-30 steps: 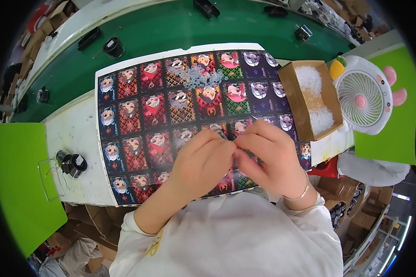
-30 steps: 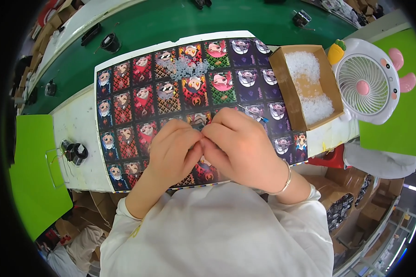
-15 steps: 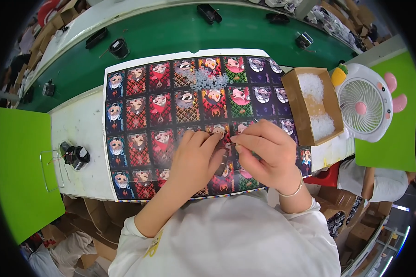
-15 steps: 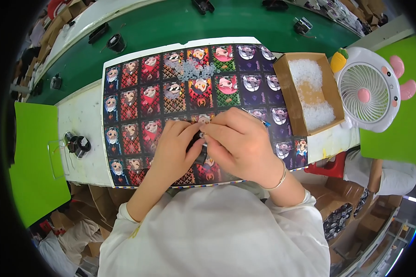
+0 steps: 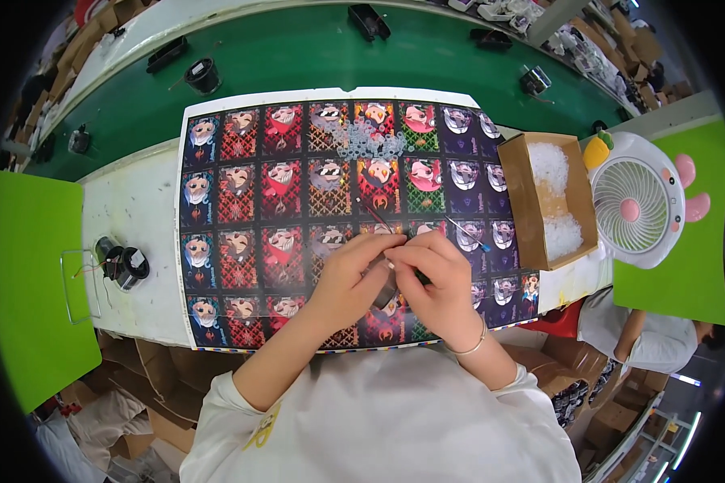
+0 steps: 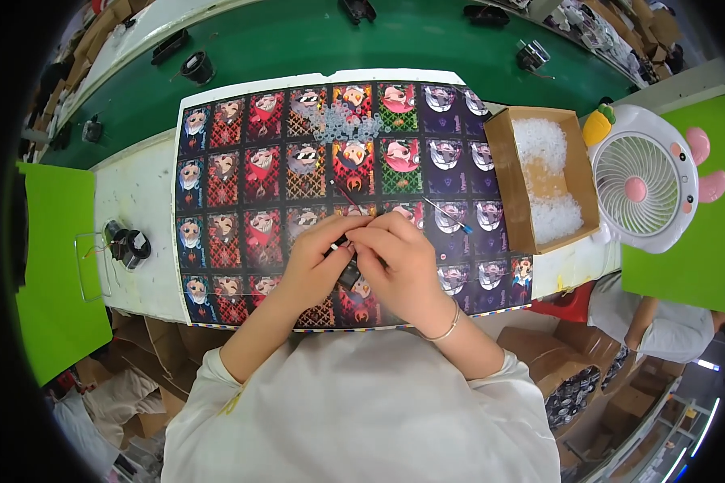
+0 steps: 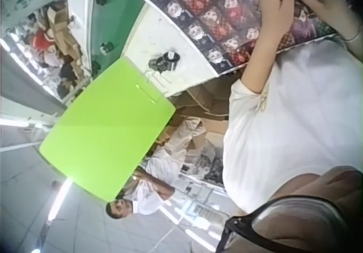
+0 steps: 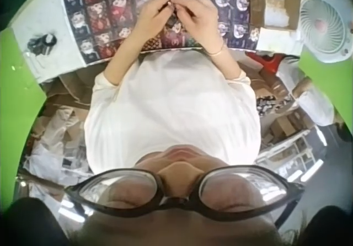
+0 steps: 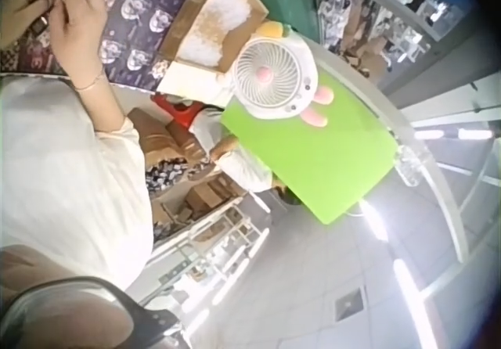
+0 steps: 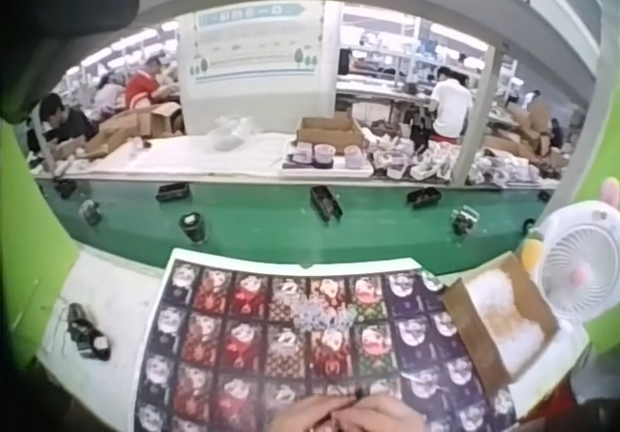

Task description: The person assembles small electronic fan components by threading wires through small rubber rings, attaching the rings to the component bodies by hand, and placing the assembled units onto a conveyor belt.

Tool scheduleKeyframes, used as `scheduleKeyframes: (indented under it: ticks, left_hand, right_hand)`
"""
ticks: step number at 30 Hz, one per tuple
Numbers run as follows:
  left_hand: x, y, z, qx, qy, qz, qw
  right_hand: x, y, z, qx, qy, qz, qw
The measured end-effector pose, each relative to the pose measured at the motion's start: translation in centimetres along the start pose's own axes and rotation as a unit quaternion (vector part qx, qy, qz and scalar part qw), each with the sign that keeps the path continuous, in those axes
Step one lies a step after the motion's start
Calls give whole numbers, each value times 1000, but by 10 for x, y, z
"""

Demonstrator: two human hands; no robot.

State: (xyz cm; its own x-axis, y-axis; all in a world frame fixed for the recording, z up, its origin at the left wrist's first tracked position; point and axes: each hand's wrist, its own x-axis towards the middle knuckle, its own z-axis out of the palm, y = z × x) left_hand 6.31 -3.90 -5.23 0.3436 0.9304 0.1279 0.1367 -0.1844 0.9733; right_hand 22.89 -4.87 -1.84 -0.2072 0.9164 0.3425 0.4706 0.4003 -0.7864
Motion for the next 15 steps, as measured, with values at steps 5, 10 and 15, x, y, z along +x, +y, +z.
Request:
scheduleKeyframes:
  ticks: [5, 10, 15]
  left_hand:
    - [2, 0, 1, -19, -9, 8, 1000]
    - [1, 2, 0, 31, -11, -6, 999]
    - [2, 2, 2, 37, 0, 17, 999]
  right_hand:
    - [1, 1, -4, -64, -36, -67, 995]
    - [11, 21, -35, -225, 20, 2, 974]
    - [-3, 57, -52, -269, -55, 70, 959]
